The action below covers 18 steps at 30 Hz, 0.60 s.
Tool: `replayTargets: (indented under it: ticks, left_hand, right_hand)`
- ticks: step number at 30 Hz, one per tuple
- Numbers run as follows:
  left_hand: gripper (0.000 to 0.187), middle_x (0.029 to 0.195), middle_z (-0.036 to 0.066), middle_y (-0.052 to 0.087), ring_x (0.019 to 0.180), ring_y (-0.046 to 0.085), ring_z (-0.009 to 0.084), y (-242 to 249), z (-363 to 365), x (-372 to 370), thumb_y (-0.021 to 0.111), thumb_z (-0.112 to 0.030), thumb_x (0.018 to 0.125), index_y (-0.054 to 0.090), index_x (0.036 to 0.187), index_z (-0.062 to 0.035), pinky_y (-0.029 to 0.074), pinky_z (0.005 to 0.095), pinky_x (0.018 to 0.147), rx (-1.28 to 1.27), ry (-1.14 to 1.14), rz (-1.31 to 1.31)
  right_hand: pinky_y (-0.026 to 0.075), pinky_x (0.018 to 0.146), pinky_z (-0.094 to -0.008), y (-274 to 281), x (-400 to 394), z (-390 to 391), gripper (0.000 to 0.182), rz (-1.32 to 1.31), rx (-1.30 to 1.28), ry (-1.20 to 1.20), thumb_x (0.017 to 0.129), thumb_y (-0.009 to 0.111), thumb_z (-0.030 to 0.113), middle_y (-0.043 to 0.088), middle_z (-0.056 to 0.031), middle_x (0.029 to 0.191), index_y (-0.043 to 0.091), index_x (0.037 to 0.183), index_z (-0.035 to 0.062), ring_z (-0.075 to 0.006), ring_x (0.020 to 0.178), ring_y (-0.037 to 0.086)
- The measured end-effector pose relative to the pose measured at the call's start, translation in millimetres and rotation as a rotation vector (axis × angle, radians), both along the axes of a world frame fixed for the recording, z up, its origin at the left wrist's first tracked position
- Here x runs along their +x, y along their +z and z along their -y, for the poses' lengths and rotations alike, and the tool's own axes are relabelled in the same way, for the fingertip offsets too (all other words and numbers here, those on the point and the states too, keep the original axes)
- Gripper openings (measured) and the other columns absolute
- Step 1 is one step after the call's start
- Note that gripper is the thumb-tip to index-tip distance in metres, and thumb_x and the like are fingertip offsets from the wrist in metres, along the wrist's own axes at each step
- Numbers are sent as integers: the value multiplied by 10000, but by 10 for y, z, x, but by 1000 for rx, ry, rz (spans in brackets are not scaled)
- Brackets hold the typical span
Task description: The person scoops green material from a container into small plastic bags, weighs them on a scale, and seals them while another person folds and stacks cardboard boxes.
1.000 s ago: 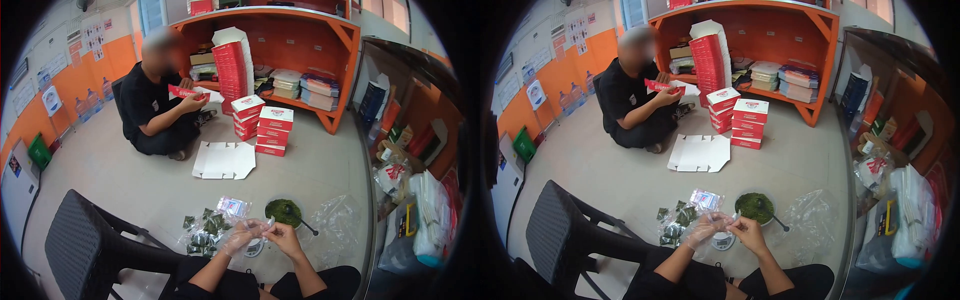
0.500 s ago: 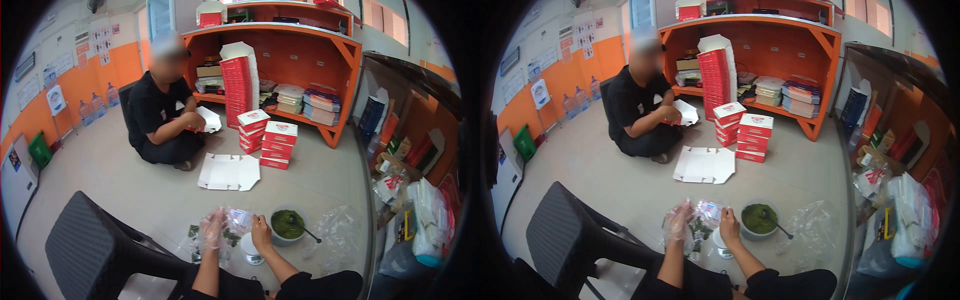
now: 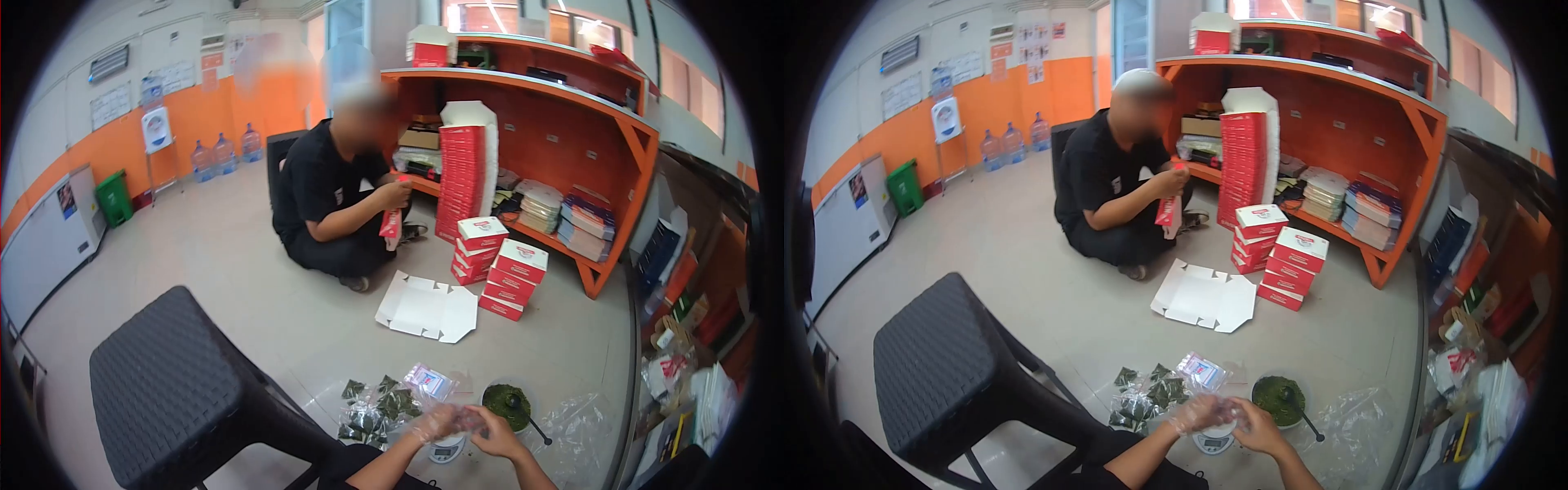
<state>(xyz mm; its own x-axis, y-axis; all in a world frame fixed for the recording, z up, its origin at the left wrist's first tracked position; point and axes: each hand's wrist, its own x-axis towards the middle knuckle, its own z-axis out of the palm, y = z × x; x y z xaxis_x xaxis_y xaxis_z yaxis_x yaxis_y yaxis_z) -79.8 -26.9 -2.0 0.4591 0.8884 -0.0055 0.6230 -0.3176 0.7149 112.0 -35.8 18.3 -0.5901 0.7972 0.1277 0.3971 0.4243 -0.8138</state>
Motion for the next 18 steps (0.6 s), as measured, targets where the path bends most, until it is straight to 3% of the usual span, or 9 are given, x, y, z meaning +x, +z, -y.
replayTargets:
  ticks: [2, 4, 7, 11, 13, 16, 18]
  left_hand:
    - [192, 823, 138, 672, 791, 656, 280, -303, 43, 190, 673, -194, 785, 659, 929, -68, 493, 388, 730, 46, 10, 159]
    - [197, 821, 133, 667, 785, 653, 277, -122, 142, 341, 681, -253, 797, 667, 908, -91, 489, 389, 717, -120, -79, 115]
    - [235, 816, 125, 658, 763, 646, 278, -66, 195, 438, 681, -315, 805, 671, 882, -93, 485, 392, 700, -125, -123, 188]
    - [271, 810, 144, 645, 786, 634, 307, -66, 208, 429, 660, -347, 833, 678, 934, -96, 477, 408, 731, -37, -176, 179]
    - [273, 812, 154, 641, 803, 631, 316, -67, 211, 427, 653, -344, 841, 680, 953, -96, 475, 412, 743, -6, -204, 169]
    - [238, 834, 152, 631, 801, 612, 335, -20, 241, 465, 674, -281, 808, 648, 856, -49, 471, 402, 720, -50, -279, 153]
    - [239, 830, 145, 625, 824, 609, 332, 17, 264, 477, 679, -277, 805, 639, 865, -49, 476, 399, 743, -42, -242, 65]
  right_hand:
    - [535, 715, -270, 27, 209, 141, 402, -9, -105, -72, 793, 629, -21, 654, -148, 1033, 539, 1184, -3, -175, 861, 664]
    - [533, 701, -256, -81, 397, 277, 371, -23, -204, -185, 803, 640, -25, 680, -134, 951, 550, 1163, -15, -153, 799, 670]
    - [531, 666, -246, -162, 623, 491, 231, -155, -198, -448, 812, 683, 26, 696, -90, 818, 628, 1032, -18, -112, 731, 661]
    - [526, 652, -247, -275, 777, 706, 187, -186, -327, -438, 809, 692, 48, 700, -93, 815, 663, 982, -17, -119, 711, 664]
    - [510, 608, -238, -221, 729, 750, 143, -25, -238, -396, 800, 706, 55, 692, -88, 774, 681, 914, -27, -104, 667, 648]
    - [506, 587, -250, -57, 622, 761, 116, 94, -94, -401, 789, 718, 88, 687, -96, 721, 697, 830, -19, -104, 615, 637]
    - [503, 577, -252, -185, 653, 772, 123, 79, -138, -420, 784, 722, 98, 680, -97, 695, 695, 811, -19, -106, 590, 628]
